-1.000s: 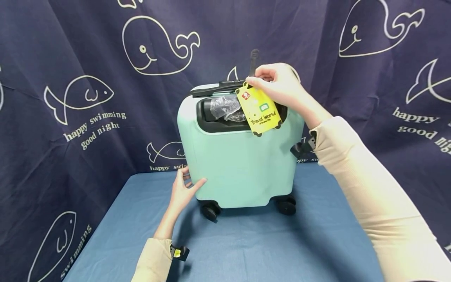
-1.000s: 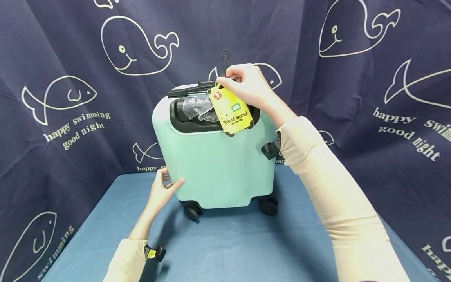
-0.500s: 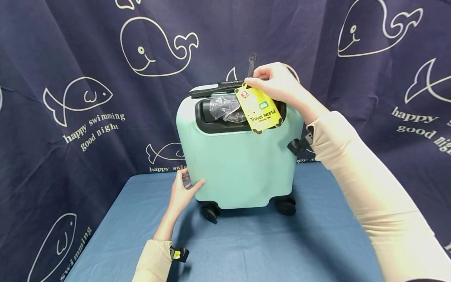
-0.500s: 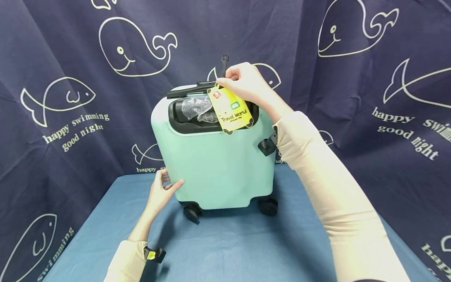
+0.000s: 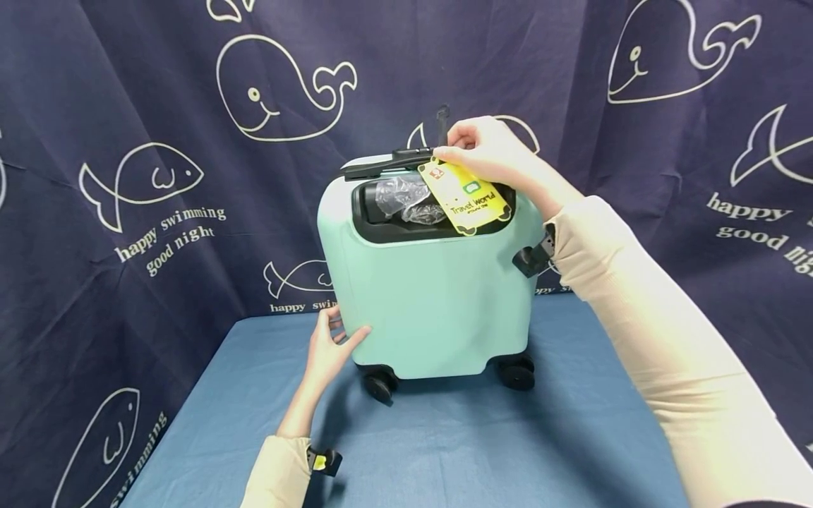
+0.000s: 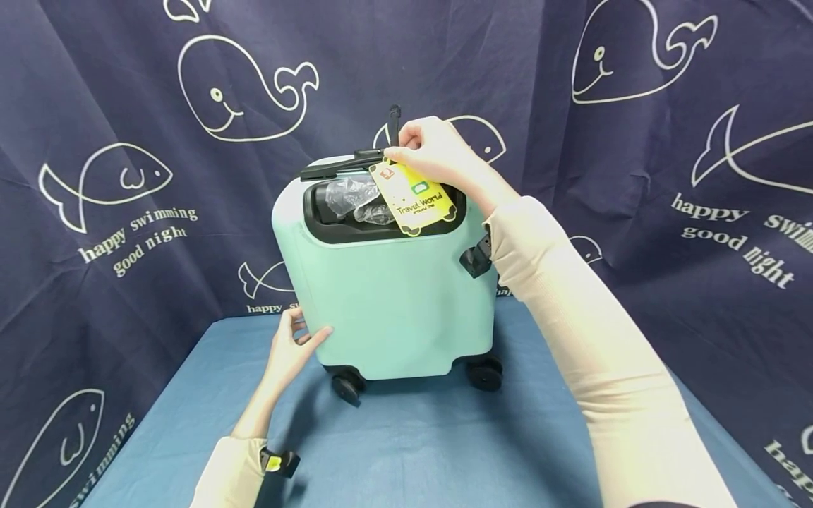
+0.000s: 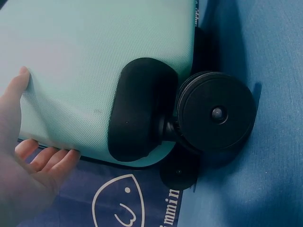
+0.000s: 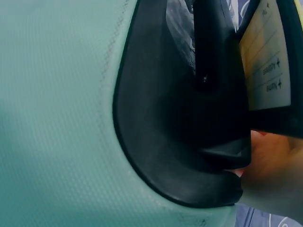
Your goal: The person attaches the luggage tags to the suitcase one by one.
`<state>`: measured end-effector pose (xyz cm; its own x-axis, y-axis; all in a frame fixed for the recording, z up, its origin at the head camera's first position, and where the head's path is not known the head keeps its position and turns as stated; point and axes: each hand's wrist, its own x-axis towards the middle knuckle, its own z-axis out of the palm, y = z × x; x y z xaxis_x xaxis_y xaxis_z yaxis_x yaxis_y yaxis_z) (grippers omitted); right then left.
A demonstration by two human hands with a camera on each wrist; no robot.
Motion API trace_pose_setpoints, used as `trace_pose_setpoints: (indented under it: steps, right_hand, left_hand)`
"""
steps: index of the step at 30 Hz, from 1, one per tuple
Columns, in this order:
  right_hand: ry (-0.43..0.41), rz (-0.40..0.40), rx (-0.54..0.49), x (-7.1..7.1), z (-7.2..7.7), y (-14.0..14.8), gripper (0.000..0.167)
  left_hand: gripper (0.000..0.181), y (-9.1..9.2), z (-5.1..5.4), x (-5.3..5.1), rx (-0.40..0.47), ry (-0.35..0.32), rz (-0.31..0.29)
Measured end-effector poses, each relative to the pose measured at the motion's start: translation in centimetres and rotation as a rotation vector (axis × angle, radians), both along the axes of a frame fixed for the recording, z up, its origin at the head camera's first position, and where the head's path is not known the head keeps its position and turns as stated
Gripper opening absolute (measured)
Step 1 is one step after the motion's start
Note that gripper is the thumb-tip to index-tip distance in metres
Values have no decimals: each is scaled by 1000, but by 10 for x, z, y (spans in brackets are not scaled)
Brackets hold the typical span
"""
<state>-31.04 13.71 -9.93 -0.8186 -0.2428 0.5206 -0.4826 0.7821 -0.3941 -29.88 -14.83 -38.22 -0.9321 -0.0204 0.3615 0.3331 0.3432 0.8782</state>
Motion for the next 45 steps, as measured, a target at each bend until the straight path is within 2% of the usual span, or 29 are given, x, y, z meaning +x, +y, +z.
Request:
trace_pose_setpoints:
  steps: [2, 5, 8, 15, 21, 30, 38, 45]
  right_hand:
    - [17, -4, 19, -1, 0, -1, 26]
    - [30, 0, 23, -2, -1, -1, 26]
    - [36, 16, 5, -6, -2, -1, 24]
    - [-22, 107, -106, -15, -2, 1, 17]
    - [-69, 144, -181, -19, -1, 3, 14]
    - [-40, 111, -181, -22, 0, 5, 20]
    - [0, 124, -190, -28, -4, 5, 22]
    - [17, 101, -157, -30, -8, 4, 25]
  left_hand:
    - [62, 2, 4, 4, 0, -5, -2]
    - [62, 2, 5, 6, 5, -6, -7]
    - [63, -1, -3, -1, 10, -2, -10]
    - [66, -5, -10, -7, 17, 46, -22]
    - [66, -6, -10, -5, 21, 34, -26]
    - [64, -3, -7, -7, -5, -5, 4]
    - [65, -4, -7, -5, 15, 28, -18]
    - [64, -3, -7, -5, 7, 26, -16]
